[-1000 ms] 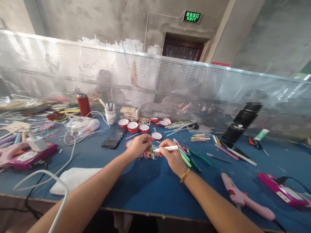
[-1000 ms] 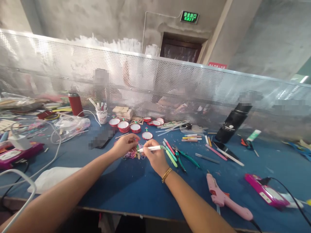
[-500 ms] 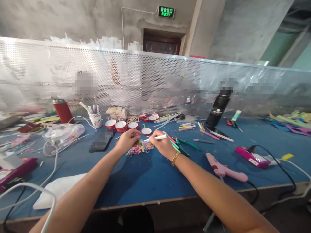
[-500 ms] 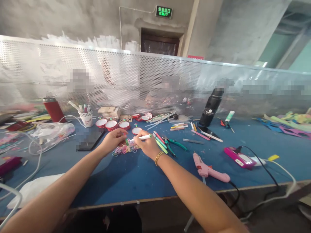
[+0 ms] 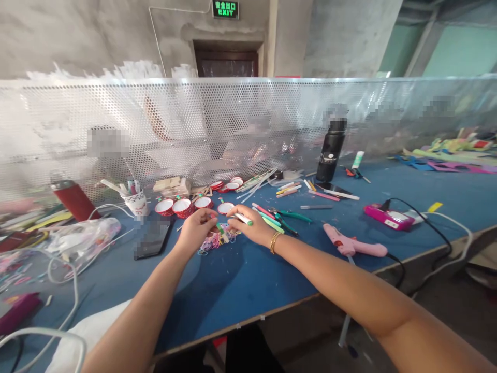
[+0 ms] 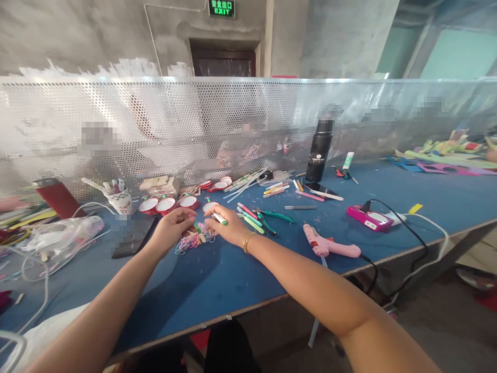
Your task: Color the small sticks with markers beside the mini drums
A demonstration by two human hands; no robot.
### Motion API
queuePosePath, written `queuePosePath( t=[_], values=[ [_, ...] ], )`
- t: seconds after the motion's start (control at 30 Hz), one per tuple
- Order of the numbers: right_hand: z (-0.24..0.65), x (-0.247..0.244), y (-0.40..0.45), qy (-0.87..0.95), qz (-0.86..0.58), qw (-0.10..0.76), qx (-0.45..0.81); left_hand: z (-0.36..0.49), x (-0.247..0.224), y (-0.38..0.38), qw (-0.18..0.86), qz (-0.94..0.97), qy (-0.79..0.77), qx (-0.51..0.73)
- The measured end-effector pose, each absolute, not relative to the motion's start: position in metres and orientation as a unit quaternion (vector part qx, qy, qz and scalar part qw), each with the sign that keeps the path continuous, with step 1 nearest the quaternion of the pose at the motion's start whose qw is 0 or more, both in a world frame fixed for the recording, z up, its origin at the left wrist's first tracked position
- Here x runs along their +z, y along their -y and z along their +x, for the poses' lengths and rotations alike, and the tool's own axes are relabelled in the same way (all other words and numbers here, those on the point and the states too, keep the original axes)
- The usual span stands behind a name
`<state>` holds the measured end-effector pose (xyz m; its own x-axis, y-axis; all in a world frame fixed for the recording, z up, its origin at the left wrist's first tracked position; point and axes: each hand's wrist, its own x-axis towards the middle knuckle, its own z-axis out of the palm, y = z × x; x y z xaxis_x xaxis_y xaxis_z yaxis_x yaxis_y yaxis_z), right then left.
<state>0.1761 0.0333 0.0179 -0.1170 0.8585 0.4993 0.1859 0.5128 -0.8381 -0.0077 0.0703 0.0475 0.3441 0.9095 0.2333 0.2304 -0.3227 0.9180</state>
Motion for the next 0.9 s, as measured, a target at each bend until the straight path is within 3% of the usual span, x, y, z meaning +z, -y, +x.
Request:
queuePosePath(
  t=[0.23,0.9],
  values=[
    [0.1710,0.0132,-0.0276,0.709,-0.386,0.489,0.330,-0.0089,0.0506,-0.0676,0.427,0.693,-0.399,0.423],
    [0.1724,0.0120,-0.0288,0.699,-0.382,0.489,0.356,-0.0110,0.0528,-0.0656,0.408,0.674,-0.402,0.467]
  ],
)
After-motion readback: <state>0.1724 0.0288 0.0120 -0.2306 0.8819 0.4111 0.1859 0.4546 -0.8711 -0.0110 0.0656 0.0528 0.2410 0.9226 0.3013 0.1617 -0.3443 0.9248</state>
